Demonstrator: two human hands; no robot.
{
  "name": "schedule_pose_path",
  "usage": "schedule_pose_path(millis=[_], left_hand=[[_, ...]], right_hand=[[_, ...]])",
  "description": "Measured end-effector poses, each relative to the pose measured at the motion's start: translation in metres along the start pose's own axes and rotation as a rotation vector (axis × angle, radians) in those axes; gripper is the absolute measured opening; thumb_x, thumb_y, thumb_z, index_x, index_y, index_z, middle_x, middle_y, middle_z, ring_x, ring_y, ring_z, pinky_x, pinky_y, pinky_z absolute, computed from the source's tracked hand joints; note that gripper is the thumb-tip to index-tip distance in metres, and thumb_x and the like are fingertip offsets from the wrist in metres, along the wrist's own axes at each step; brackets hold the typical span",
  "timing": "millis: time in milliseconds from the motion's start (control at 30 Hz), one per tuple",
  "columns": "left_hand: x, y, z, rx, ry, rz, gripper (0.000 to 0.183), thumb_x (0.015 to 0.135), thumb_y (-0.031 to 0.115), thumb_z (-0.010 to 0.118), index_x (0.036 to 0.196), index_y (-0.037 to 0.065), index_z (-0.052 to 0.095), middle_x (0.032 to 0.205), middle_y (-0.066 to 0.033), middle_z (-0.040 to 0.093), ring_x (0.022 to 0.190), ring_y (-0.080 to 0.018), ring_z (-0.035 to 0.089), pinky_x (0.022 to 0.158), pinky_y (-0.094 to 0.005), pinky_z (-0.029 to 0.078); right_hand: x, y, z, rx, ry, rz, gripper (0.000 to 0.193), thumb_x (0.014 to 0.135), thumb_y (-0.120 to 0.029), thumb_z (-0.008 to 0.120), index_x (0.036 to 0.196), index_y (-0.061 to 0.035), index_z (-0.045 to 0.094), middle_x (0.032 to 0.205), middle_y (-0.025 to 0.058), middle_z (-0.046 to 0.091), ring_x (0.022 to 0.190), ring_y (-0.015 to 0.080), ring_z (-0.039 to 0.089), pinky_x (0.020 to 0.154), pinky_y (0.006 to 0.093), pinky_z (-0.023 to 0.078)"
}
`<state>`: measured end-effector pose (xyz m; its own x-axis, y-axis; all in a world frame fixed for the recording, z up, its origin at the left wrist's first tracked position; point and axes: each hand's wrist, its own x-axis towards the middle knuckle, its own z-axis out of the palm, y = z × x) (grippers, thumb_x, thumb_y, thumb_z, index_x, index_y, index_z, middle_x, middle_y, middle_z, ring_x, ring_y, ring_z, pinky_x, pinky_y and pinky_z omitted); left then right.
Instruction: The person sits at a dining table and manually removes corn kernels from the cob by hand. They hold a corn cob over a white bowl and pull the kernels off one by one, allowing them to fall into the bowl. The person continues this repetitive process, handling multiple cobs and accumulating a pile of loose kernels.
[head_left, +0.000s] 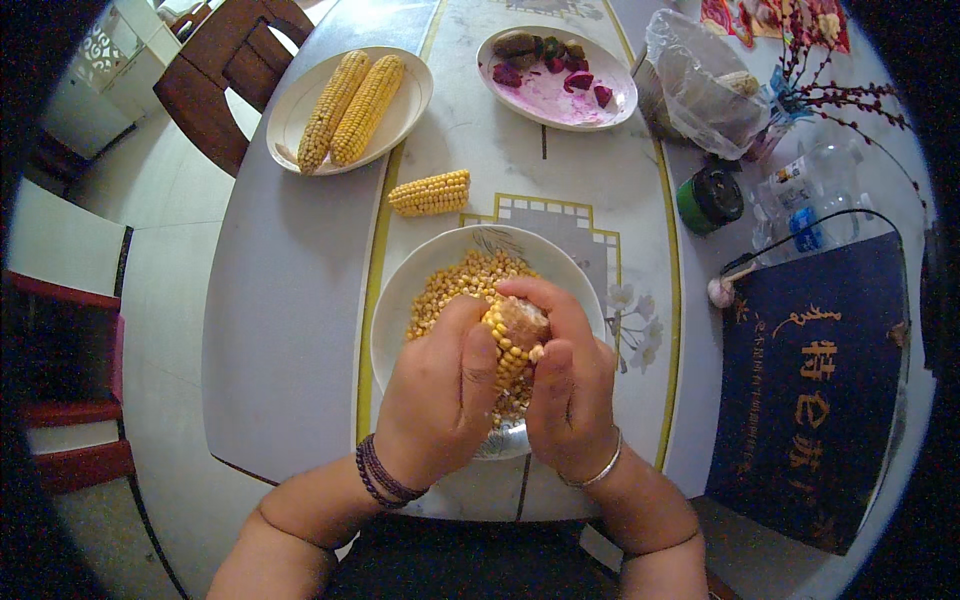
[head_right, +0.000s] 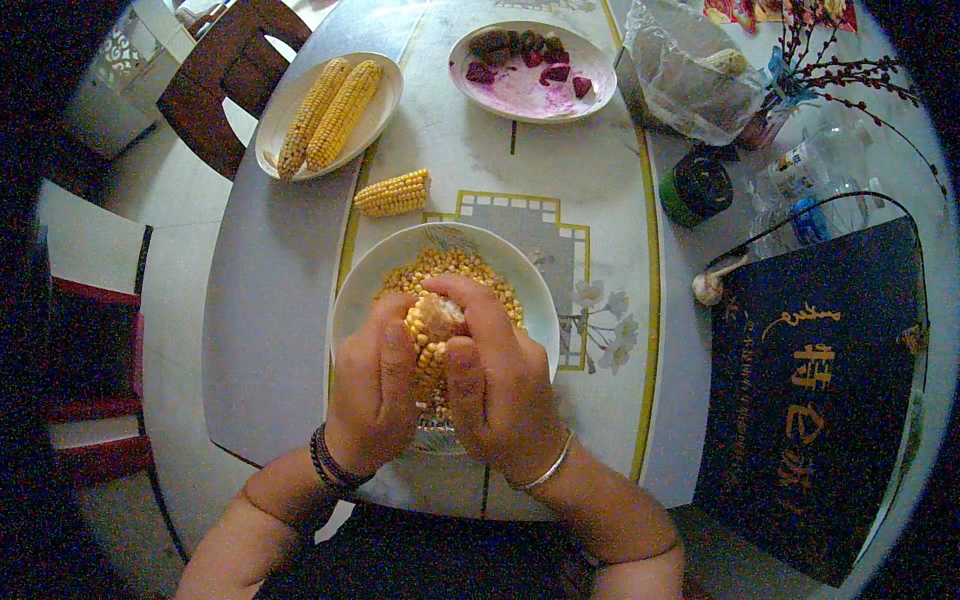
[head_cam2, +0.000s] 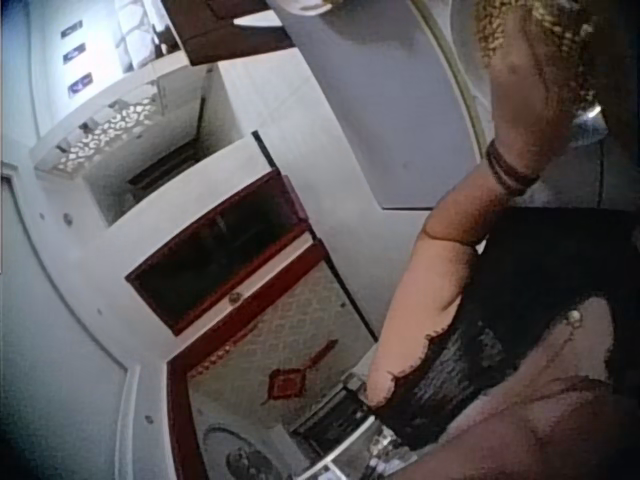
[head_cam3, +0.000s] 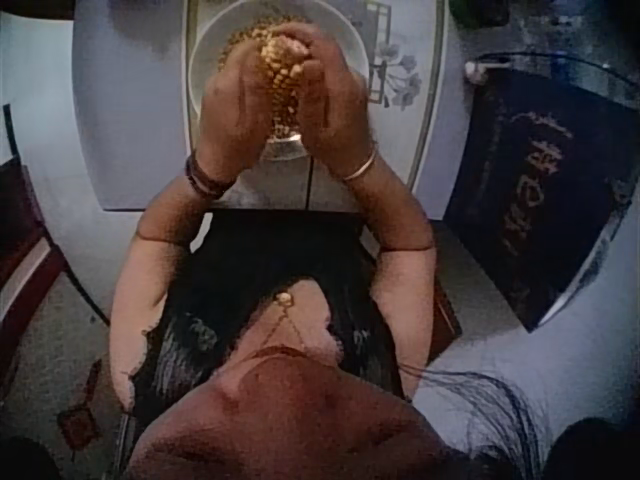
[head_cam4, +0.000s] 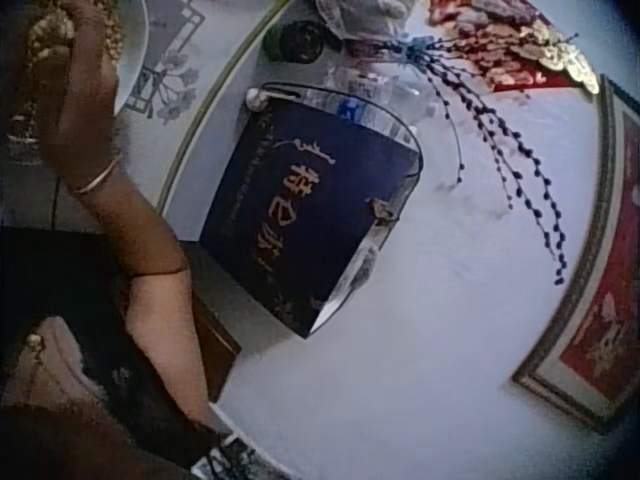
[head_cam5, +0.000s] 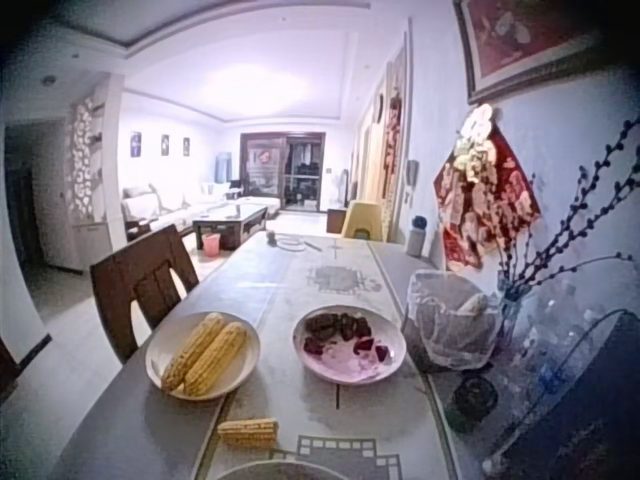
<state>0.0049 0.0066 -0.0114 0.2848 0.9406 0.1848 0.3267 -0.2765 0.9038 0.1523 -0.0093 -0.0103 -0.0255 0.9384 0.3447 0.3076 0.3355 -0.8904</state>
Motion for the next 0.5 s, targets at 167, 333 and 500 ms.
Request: schedule_pose_path(millis=[167, 333, 500], left_hand=[[-0.0003, 0.0061, -0.0006, -0.026, -0.017, 0.018, 0.025, 0.103, 0.019, 0.039, 0.11, -0.002, 0.052, 0.081, -0.0255, 0.059, 0.076, -0.0456, 0.062, 0.062, -0.0483, 0.046], [0.0023, 0.0057, -0.0048, -0.094, -0.031, -0.046, 0.025, 0.103, 0.019, 0.039, 0.104, -0.002, 0.052, 0.078, -0.0258, 0.057, 0.073, -0.0454, 0.06, 0.061, -0.0492, 0.044], [0.0033, 0.0032, -0.0036, -0.088, 0.024, -0.023, 0.026, 0.103, 0.019, 0.038, 0.1, -0.002, 0.052, 0.076, -0.0254, 0.057, 0.072, -0.0454, 0.06, 0.061, -0.0479, 0.044]], right_hand=[[-0.0019, -0.0051, 0.0053, -0.118, -0.001, 0.054, 0.032, 0.1, -0.019, 0.046, 0.126, -0.0014, 0.051, 0.102, 0.023, 0.065, 0.081, 0.0406, 0.067, 0.071, 0.0455, 0.054], [-0.0045, -0.0035, 0.0047, -0.192, 0.008, 0.09, 0.033, 0.101, -0.021, 0.043, 0.124, -0.0006, 0.052, 0.103, 0.0213, 0.065, 0.079, 0.037, 0.067, 0.071, 0.0429, 0.053], [0.0003, -0.0013, 0.0035, -0.103, 0.009, 0.043, 0.038, 0.102, -0.026, 0.037, 0.122, 0.0018, 0.054, 0.099, 0.019, 0.065, 0.077, 0.0286, 0.067, 0.07, 0.0362, 0.052]])
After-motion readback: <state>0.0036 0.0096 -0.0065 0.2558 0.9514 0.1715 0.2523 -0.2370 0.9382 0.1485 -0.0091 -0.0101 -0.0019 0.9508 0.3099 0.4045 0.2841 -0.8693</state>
